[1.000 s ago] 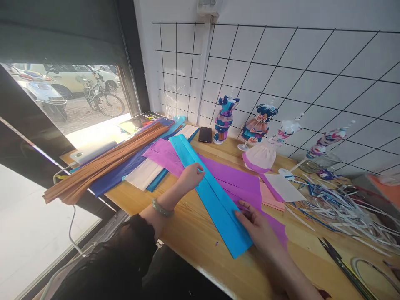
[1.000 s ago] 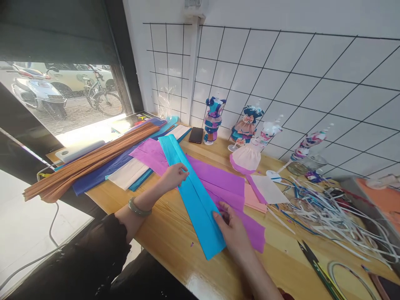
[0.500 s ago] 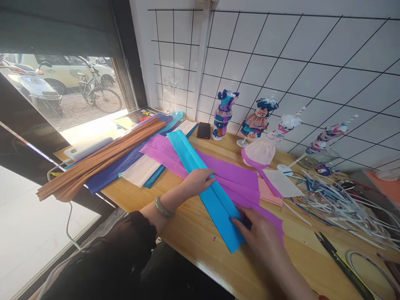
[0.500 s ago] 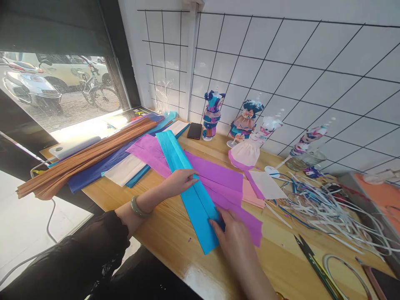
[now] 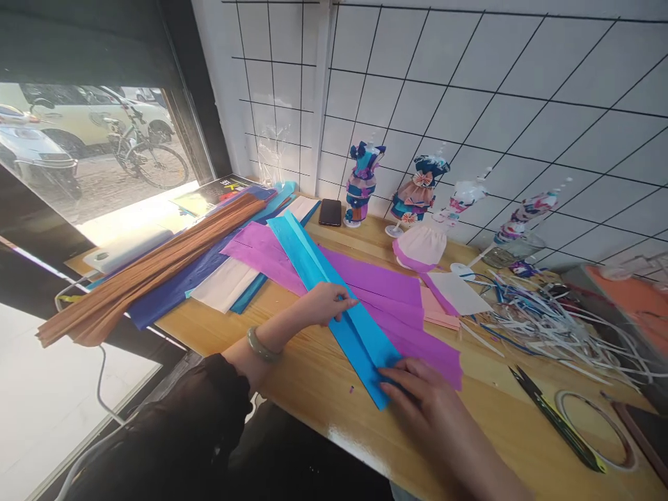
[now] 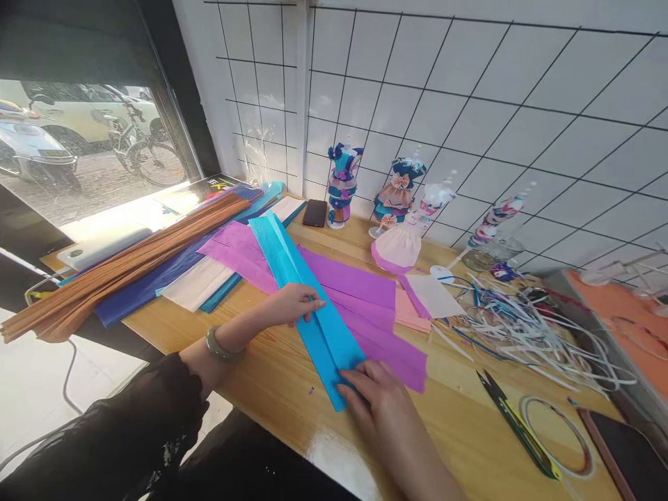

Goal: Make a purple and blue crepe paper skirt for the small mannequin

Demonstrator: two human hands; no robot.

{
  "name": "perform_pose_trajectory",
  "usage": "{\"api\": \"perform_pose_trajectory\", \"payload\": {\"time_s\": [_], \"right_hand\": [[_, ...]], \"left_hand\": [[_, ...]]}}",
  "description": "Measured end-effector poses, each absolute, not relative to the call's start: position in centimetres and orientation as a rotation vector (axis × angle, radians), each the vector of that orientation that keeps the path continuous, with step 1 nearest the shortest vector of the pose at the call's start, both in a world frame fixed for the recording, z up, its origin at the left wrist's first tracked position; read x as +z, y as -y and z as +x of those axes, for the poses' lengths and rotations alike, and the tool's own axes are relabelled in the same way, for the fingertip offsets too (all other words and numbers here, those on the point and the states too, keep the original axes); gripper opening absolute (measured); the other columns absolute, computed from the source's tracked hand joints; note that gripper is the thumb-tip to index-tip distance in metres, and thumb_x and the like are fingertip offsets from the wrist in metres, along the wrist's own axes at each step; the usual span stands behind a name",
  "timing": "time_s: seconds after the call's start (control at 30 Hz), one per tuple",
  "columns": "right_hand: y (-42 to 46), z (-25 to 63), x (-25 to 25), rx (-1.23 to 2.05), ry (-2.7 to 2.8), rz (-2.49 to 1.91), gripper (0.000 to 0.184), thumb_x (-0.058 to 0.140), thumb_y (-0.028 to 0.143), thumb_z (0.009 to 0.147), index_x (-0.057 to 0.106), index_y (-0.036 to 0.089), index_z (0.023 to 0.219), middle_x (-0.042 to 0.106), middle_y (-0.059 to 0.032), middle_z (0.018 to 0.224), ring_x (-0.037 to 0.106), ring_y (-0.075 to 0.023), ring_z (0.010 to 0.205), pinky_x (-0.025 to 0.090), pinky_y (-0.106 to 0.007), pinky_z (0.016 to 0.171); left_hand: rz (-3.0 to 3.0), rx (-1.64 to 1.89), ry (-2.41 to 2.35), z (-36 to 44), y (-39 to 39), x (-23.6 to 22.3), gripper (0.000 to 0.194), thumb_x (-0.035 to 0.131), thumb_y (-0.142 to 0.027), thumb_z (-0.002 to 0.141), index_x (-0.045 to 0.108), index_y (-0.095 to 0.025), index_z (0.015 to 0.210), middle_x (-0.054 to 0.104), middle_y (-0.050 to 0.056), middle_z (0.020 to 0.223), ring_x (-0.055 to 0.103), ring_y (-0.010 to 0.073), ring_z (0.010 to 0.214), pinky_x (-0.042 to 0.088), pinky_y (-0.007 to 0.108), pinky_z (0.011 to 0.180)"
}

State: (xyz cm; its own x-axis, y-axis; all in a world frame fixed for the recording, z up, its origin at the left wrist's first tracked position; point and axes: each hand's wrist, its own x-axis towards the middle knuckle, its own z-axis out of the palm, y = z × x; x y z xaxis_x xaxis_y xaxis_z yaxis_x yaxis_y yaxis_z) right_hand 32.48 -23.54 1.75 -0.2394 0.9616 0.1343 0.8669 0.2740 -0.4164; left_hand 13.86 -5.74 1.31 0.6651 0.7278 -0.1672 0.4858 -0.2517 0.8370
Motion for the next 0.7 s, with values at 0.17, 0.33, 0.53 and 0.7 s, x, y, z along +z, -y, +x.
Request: {"api": "perform_pose_trajectory", "payload": {"time_s": [0.17, 0.33, 0.53, 0.7], "right_hand": [[26.1, 37.5, 2.3, 0.311, 1.884, -1.875, 0.030, 0.045, 0.039, 0.089, 0.069, 0.023, 0.098, 0.068, -0.0079, 0.098, 0.062, -0.0217, 0.092, 0.050, -0.034, 0.079], [29.7, 43.5, 1.9, -0.122, 1.470, -2.328, 0.037, 0.042, 0.042, 0.087, 0.067, 0.017, 0.097, 0.069, -0.0116, 0.102, 0.063, -0.0278, 0.093, 0.050, -0.038, 0.076], [31.7, 47.1, 1.0, -0.431, 1.464, -2.701, 0.035, 0.041, 0.035, 0.087, 0.067, 0.016, 0.102, 0.071, -0.0115, 0.102, 0.064, -0.0301, 0.094, 0.051, -0.039, 0.074], [31.3, 47.6, 0.1, -0.615, 1.687, -2.705, 0.033, 0.039, 0.023, 0.086, 0.066, 0.013, 0.102, 0.072, -0.0114, 0.096, 0.066, -0.0290, 0.084, 0.050, -0.038, 0.072]], "left_hand": [[1.832, 0.271, -1.029, 13.9, 5.3, 0.8, 0.032, 0.051, -0.047, 0.080, 0.056, -0.016, 0.075, 0.063, 0.001, 0.060, 0.048, 0.0082, 0.033, 0.037, 0.020, 0.033], [1.736, 0.274, -1.033, 14.1, 5.1, 0.7, 0.017, 0.055, -0.032, 0.077, 0.054, -0.015, 0.078, 0.060, 0.000, 0.055, 0.052, 0.0110, 0.034, 0.038, 0.020, 0.030], [1.656, 0.296, -1.054, 14.4, 5.1, 0.8, 0.010, 0.052, -0.024, 0.078, 0.053, -0.015, 0.078, 0.060, -0.001, 0.055, 0.056, 0.0124, 0.038, 0.043, 0.021, 0.033], [1.623, 0.304, -1.045, 14.4, 5.3, 1.0, 0.013, 0.052, -0.027, 0.080, 0.054, -0.014, 0.082, 0.062, 0.001, 0.057, 0.058, 0.0131, 0.040, 0.043, 0.021, 0.036]]}}
